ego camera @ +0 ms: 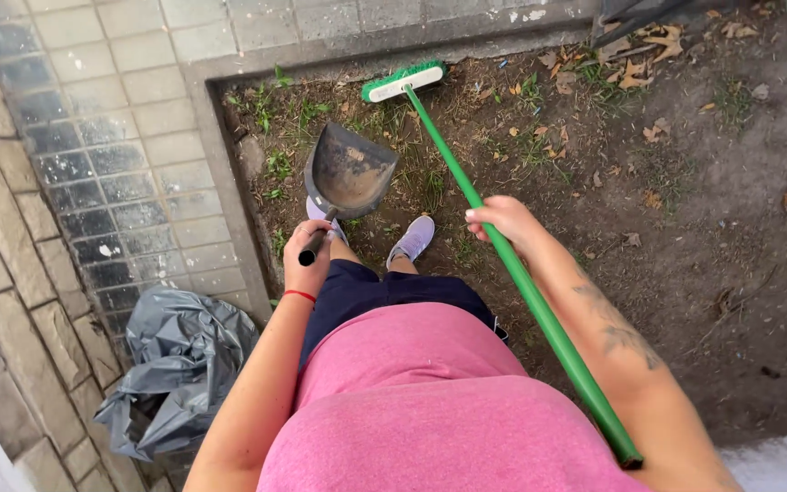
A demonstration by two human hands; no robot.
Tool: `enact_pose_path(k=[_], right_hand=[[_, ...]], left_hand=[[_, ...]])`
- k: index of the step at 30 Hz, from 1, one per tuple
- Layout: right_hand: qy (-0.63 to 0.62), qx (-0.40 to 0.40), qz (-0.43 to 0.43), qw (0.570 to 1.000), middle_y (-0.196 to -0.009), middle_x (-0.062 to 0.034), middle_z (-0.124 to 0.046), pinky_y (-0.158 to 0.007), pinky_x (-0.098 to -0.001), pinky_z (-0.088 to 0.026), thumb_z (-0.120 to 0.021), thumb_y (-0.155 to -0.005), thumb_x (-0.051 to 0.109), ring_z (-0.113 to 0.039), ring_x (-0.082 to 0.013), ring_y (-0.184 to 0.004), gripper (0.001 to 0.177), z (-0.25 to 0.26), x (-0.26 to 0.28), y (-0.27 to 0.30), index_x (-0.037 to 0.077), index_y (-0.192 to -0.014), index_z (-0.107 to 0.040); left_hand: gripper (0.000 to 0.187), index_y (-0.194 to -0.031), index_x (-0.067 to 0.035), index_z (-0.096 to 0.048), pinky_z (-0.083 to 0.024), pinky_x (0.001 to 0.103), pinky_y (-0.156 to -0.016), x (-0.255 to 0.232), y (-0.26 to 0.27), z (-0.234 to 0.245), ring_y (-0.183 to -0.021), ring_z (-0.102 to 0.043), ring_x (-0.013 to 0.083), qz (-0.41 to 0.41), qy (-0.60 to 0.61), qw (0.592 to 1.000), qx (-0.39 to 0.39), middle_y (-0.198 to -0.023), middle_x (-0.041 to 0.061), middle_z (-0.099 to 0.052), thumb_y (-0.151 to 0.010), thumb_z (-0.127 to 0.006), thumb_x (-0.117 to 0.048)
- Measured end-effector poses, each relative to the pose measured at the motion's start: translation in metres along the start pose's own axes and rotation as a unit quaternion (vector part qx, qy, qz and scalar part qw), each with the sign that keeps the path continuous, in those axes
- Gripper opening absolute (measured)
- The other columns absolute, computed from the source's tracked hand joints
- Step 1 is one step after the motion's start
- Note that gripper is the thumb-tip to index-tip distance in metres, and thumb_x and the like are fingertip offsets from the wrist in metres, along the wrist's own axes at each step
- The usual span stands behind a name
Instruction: The person sweeps dry leaves from a small garden bed into a dustpan using a broom, then transfers the collected leaves into a black trash bag. The person repeats the sweeping and collection process multiple times.
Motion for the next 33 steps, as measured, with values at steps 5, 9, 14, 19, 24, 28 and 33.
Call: enact_pose_path(k=[5, 9, 14, 19, 24, 28, 33], right_hand=[[0.117, -0.023, -0.087, 0.989, -0.092, -0.0215, -0.064, -0.060, -0.0327, -0.062, -0.064, -0.086, -0.001, -0.067, -0.0218, -0.070, 0.054, 0.001, 0.001, 0.061, -0.016, -0.134, -0.043], [0.129, -0.056, -0.160, 0.977, -0.082, -0.0213, -0.063, -0.056, -0.0366, -0.064, -0.066, -0.077, -0.004, -0.068, -0.0250, -0.064, 0.056, 0.006, -0.049, 0.032, -0.019, -0.127, -0.046], [0.221, -0.135, -0.156, 0.953, -0.073, -0.0235, -0.062, -0.046, -0.0401, -0.062, -0.067, -0.077, 0.003, -0.068, -0.0285, -0.053, 0.045, -0.025, -0.051, -0.044, -0.021, -0.113, -0.055], [0.365, -0.148, -0.178, 0.902, -0.087, -0.0274, -0.067, -0.046, -0.0387, -0.062, -0.058, -0.088, 0.017, -0.070, -0.0298, -0.055, 0.041, -0.081, 0.010, -0.015, -0.012, -0.117, -0.058], [0.381, -0.163, -0.124, 0.902, -0.092, -0.0319, -0.067, -0.051, -0.0431, -0.057, -0.042, -0.100, 0.030, -0.071, -0.0346, -0.063, 0.051, -0.071, -0.001, -0.035, -0.014, -0.120, -0.059], [0.457, -0.122, -0.115, 0.873, -0.106, -0.0346, -0.066, -0.068, -0.0491, -0.059, -0.041, -0.101, 0.025, -0.071, -0.0433, -0.089, 0.048, -0.091, 0.016, -0.018, -0.015, -0.121, -0.057], [0.391, -0.061, -0.154, 0.905, -0.078, -0.0281, -0.067, -0.051, -0.0433, -0.061, -0.041, -0.100, 0.027, -0.069, -0.0332, -0.053, 0.052, -0.091, -0.016, -0.018, -0.017, -0.123, -0.052]], left_hand=[[0.024, -0.093, -0.025, -0.066, -0.051, 0.041, -0.094, 0.009, 0.010, -0.013, -0.103, -0.066, 0.0274, 0.006, -0.001, 1.000, 0.025, -0.098, 0.000, -0.068, -0.081, -0.071, -0.005], [0.022, -0.091, -0.025, -0.067, -0.052, 0.039, -0.094, 0.037, 0.003, -0.027, -0.102, -0.067, 0.0254, 0.004, -0.020, 0.999, 0.026, -0.097, -0.001, -0.069, -0.079, -0.074, -0.007], [0.019, -0.090, -0.025, -0.067, -0.053, 0.042, -0.092, 0.045, 0.000, -0.023, -0.103, -0.067, 0.0277, 0.010, -0.019, 0.998, 0.056, -0.097, 0.000, -0.070, -0.079, -0.076, -0.012], [0.018, -0.092, -0.025, -0.067, -0.053, 0.042, -0.093, 0.057, 0.000, -0.013, -0.105, -0.066, 0.0285, 0.020, -0.027, 0.996, 0.086, -0.100, 0.001, -0.070, -0.080, -0.076, -0.015], [0.022, -0.095, -0.026, -0.068, -0.053, 0.041, -0.093, 0.078, -0.002, -0.008, -0.105, -0.066, 0.0270, 0.021, -0.026, 0.995, 0.098, -0.101, -0.001, -0.070, -0.079, -0.075, -0.011], [0.019, -0.097, -0.024, -0.068, -0.053, 0.044, -0.092, 0.078, -0.005, 0.001, -0.105, -0.066, 0.0305, 0.024, -0.024, 0.994, 0.101, -0.103, 0.003, -0.069, -0.082, -0.074, -0.014], [0.019, -0.098, -0.025, -0.067, -0.054, 0.044, -0.092, 0.096, -0.010, 0.001, -0.104, -0.066, 0.0306, 0.011, -0.038, 0.994, 0.104, -0.103, 0.002, -0.069, -0.082, -0.074, -0.018]])
Point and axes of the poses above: each hand's wrist, its own y-axis away from the middle knuckle, its own z-axis out of the back of the hand, x = y × z, the point moved 1 cm from there along -y, towards the middle knuckle
